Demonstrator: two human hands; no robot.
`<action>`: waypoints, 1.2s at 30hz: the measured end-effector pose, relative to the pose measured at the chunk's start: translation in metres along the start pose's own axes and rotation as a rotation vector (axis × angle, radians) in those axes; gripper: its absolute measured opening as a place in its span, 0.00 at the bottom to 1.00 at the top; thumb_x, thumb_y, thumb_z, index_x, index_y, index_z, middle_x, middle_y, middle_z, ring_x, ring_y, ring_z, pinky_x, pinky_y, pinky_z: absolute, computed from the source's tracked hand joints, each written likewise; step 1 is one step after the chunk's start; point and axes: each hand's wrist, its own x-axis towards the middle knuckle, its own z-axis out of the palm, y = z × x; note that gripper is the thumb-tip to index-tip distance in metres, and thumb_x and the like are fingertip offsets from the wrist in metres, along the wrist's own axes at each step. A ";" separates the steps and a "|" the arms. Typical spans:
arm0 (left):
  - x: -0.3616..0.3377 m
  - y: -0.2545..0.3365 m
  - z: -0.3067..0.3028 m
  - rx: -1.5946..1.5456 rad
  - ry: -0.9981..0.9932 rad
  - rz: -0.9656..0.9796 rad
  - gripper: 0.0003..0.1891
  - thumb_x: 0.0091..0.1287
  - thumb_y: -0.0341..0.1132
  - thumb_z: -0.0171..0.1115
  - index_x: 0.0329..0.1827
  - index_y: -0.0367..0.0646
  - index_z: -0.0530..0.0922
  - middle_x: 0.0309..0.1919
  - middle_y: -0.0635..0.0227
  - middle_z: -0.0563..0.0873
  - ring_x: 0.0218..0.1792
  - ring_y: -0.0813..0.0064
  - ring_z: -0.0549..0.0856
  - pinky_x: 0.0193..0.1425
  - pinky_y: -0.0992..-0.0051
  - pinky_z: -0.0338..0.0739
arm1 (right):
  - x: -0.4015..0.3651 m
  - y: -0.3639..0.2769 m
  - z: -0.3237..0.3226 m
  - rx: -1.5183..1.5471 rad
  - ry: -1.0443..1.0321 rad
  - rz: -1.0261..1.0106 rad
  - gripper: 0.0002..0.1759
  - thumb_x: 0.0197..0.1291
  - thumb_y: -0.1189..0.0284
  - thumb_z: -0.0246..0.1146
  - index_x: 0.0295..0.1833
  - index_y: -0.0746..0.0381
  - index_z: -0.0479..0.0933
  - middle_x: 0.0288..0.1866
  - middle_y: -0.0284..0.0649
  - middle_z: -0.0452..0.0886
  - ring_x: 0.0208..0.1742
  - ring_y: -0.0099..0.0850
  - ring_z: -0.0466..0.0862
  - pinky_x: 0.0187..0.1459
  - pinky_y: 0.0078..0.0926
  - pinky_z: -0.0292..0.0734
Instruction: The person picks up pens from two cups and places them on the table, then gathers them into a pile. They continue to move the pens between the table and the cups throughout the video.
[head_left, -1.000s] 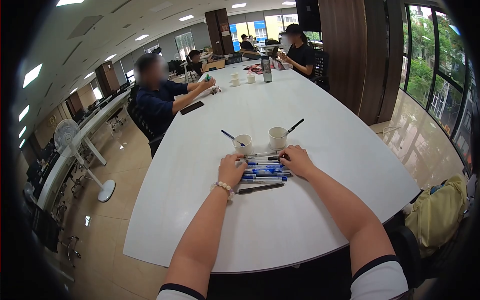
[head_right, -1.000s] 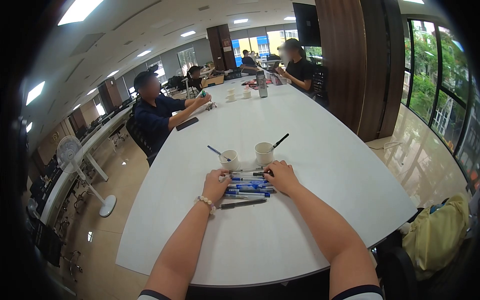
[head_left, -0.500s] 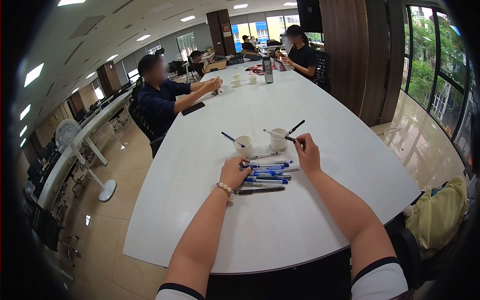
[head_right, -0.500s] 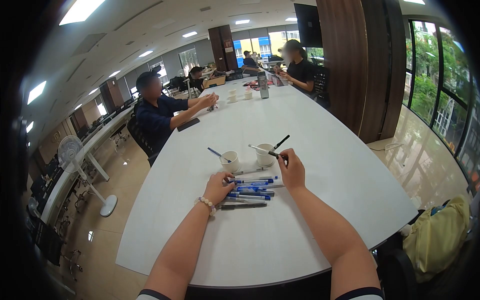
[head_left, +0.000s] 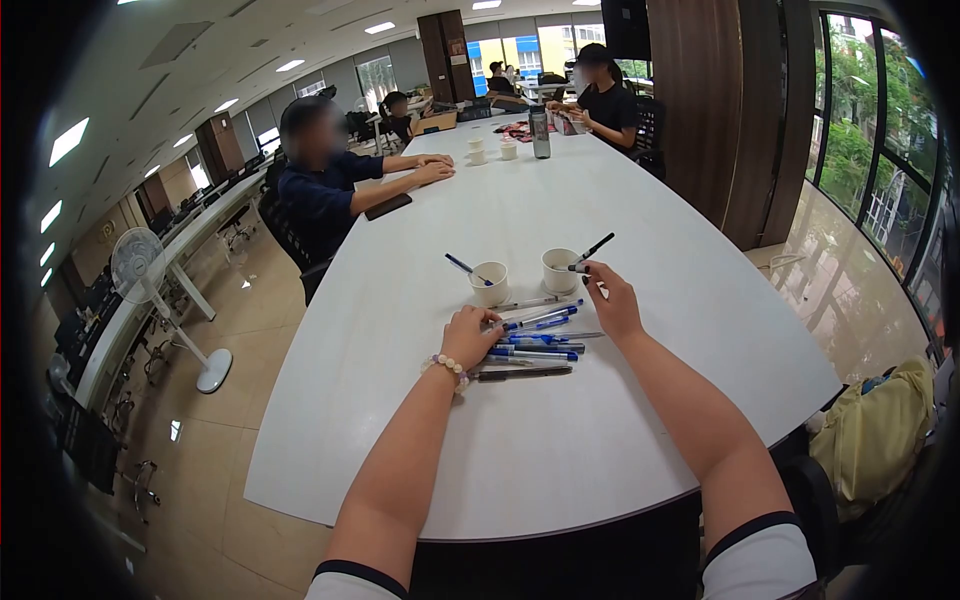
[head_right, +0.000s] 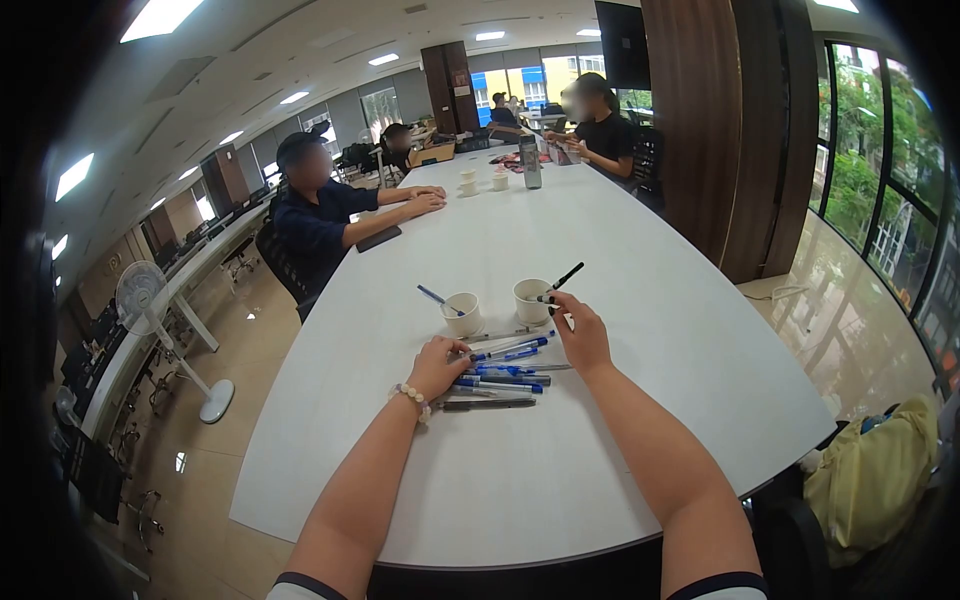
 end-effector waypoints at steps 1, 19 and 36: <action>0.000 -0.001 0.001 -0.008 -0.015 -0.026 0.12 0.57 0.42 0.63 0.42 0.50 0.80 0.44 0.67 0.79 0.50 0.69 0.75 0.57 0.66 0.66 | 0.001 0.000 0.000 -0.034 -0.055 0.002 0.17 0.58 0.76 0.58 0.54 0.56 0.74 0.44 0.38 0.82 0.46 0.32 0.81 0.47 0.31 0.74; 0.000 0.010 -0.020 -0.441 0.874 -0.036 0.05 0.64 0.31 0.59 0.38 0.40 0.77 0.24 0.73 0.79 0.18 0.85 0.64 0.23 0.81 0.62 | -0.007 -0.011 -0.007 0.073 0.039 -0.215 0.05 0.56 0.78 0.55 0.39 0.63 0.69 0.29 0.37 0.72 0.28 0.28 0.73 0.32 0.23 0.71; 0.003 0.002 -0.012 -0.473 0.453 -0.080 0.17 0.68 0.33 0.54 0.60 0.45 0.73 0.29 0.72 0.81 0.22 0.86 0.68 0.28 0.82 0.65 | 0.000 -0.010 -0.002 -0.348 -0.695 0.036 0.17 0.65 0.63 0.46 0.53 0.54 0.75 0.58 0.32 0.74 0.61 0.33 0.66 0.62 0.35 0.56</action>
